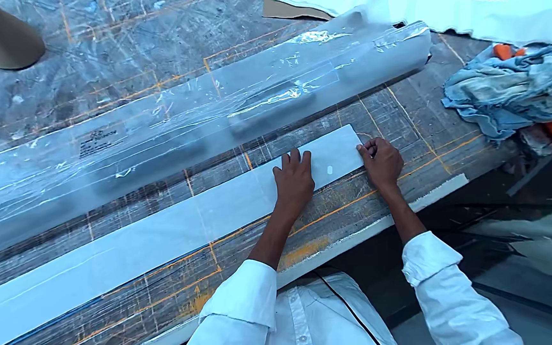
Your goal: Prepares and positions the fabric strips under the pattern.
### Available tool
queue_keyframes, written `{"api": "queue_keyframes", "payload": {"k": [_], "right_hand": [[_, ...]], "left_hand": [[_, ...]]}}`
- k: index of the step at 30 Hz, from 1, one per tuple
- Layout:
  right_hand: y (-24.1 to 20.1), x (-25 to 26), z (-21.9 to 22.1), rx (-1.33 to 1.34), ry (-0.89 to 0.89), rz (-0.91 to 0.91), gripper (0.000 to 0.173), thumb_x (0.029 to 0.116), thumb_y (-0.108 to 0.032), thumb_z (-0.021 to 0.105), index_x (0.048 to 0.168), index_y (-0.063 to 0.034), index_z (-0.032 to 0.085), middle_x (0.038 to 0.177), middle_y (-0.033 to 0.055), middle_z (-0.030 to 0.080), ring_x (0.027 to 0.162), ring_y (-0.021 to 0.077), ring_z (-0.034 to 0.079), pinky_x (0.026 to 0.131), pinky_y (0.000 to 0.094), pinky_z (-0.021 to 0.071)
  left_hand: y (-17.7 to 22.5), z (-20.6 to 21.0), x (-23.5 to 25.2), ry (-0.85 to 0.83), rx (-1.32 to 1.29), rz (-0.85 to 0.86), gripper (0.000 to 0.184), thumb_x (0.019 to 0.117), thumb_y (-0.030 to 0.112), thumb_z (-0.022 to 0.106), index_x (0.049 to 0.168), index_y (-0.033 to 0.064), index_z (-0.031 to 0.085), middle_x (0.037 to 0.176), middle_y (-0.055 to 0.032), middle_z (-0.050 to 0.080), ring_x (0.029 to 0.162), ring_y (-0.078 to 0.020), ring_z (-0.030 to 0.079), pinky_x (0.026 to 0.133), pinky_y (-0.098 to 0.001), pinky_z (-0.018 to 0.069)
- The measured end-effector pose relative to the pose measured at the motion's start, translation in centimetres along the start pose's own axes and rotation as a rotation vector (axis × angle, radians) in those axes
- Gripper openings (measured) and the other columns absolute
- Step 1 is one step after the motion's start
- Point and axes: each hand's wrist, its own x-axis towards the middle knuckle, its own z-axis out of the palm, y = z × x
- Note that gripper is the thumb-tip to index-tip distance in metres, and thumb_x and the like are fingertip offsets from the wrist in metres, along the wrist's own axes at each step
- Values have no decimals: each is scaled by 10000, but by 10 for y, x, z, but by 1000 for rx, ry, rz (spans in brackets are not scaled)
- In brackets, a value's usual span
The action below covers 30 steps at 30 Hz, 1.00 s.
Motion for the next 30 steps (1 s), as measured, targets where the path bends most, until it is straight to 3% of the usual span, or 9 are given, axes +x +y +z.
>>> {"api": "queue_keyframes", "payload": {"k": [9, 11, 14, 16, 20, 22, 24, 27, 30], "right_hand": [[-1, 0, -3, -17, -18, -23, 354, 1029, -362, 601, 1073, -20, 680, 926, 194, 687, 864, 401, 674, 721, 612, 479], [-5, 0, -4, -5, -51, -30, 374, 1040, -356, 579, 1121, -3, 674, 971, 230, 691, 911, 443, 673, 761, 658, 475], [-6, -2, -3, 11, -48, -33, 368, 1037, -341, 584, 1176, -6, 647, 907, 233, 681, 864, 468, 662, 722, 677, 461], [-7, -3, -6, 11, -30, -55, 427, 1035, -358, 583, 1271, -2, 589, 926, 243, 668, 863, 476, 656, 721, 675, 466], [-30, -24, 4, 113, 124, -261, 440, 1041, -325, 554, 1268, 51, 564, 997, 264, 631, 880, 443, 635, 742, 598, 493], [-59, -44, 16, 214, 67, -421, 381, 1029, -265, 588, 1200, 74, 618, 1005, 273, 648, 879, 423, 653, 743, 556, 529], [-90, -71, 31, 270, -102, -577, 349, 1016, -267, 615, 1179, 40, 656, 1104, 246, 667, 1013, 396, 667, 846, 535, 557], [-127, -93, 60, 205, -293, -801, 448, 999, -444, 590, 1301, -123, 668, 1354, 168, 612, 1301, 399, 542, 1073, 619, 405], [-134, -98, 80, 49, -362, -735, 579, 1000, -598, 495, 1448, -240, 581, 1567, 108, 457, 1479, 407, 347, 1144, 742, 179]], "left_hand": [[2, -4, -5, -73, -34, 115, 490, 948, 67, 580, 1425, 180, 595, 1430, -158, 533, 1268, -415, 521, 856, -609, 474], [-9, -7, -15, -37, -88, 110, 460, 943, 46, 591, 1386, 164, 623, 1382, -166, 566, 1240, -409, 544, 846, -601, 481], [-48, -17, -46, 94, -89, 15, 312, 933, 7, 582, 1222, 89, 665, 1175, -168, 624, 1112, -377, 616, 787, -542, 522], [-80, -19, -77, 115, -63, -86, 298, 913, -23, 608, 1187, 68, 683, 1159, -179, 638, 1100, -384, 627, 799, -551, 533], [-120, -12, -153, 143, -51, -85, 283, 868, -74, 662, 1096, 91, 684, 1134, -145, 631, 1002, -375, 628, 739, -544, 519], [-134, -11, -162, 189, -109, -156, 302, 890, -94, 616, 1131, 62, 710, 1159, -170, 667, 1032, -397, 650, 800, -584, 527], [-152, -9, -160, 235, -149, -289, 356, 896, -103, 566, 1189, 48, 701, 1185, -194, 666, 1080, -412, 645, 858, -597, 531], [-165, -17, -163, 116, -157, -292, 327, 882, -100, 596, 1150, 44, 714, 1157, -185, 676, 1092, -406, 644, 867, -604, 530], [-174, -35, -175, 35, -175, -262, 273, 919, -83, 598, 1110, 59, 732, 1130, -147, 700, 1074, -362, 670, 874, -577, 547]]}}
